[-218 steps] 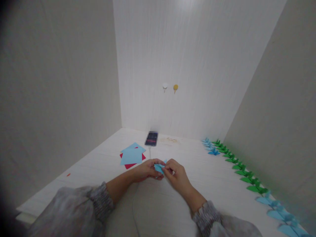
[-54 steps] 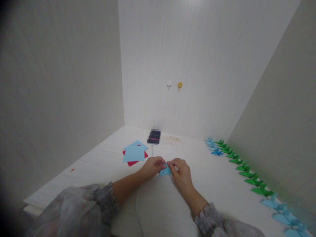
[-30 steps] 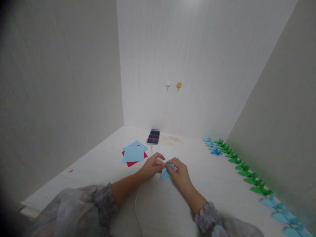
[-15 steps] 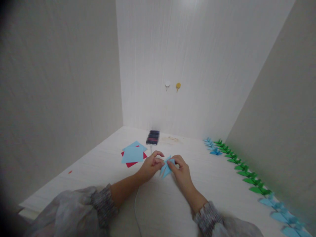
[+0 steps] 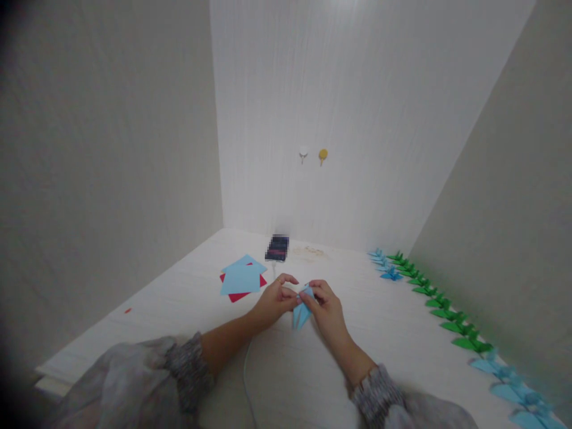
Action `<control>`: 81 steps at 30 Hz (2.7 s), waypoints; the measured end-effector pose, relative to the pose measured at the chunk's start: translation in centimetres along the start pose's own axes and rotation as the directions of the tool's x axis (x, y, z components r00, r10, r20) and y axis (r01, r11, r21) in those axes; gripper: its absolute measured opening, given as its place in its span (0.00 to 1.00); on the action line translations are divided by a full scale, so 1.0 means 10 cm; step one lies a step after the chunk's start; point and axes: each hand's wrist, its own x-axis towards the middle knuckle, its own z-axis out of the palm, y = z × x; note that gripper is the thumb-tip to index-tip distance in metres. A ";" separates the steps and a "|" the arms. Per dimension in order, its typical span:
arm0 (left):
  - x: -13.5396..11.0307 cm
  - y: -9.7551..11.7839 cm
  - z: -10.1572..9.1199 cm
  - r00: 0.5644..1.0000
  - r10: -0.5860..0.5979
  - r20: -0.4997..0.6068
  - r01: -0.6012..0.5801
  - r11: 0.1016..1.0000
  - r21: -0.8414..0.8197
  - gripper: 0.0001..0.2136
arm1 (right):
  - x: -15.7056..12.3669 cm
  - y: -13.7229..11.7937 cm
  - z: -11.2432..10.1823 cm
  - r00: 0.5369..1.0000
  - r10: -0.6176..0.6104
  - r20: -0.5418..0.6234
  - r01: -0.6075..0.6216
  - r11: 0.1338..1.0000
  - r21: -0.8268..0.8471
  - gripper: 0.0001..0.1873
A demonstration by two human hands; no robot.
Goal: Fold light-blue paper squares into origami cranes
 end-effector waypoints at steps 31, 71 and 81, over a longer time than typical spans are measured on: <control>0.07 -0.09 -0.01 0.997 0.026 -0.070 -0.022 0.999 0.046 0.13 | -0.05 -0.04 0.05 0.946 -0.318 0.068 0.300 0.776 -0.555 0.10; 0.04 0.00 0.01 0.997 -0.064 0.046 0.070 0.989 -0.134 0.15 | -0.05 -0.14 0.03 0.992 -0.103 0.068 0.110 0.988 -0.108 0.14; 0.01 0.01 0.02 0.996 -0.054 0.077 0.056 0.998 -0.023 0.18 | -0.01 -0.03 0.09 0.986 0.161 0.035 -0.165 0.963 0.212 0.12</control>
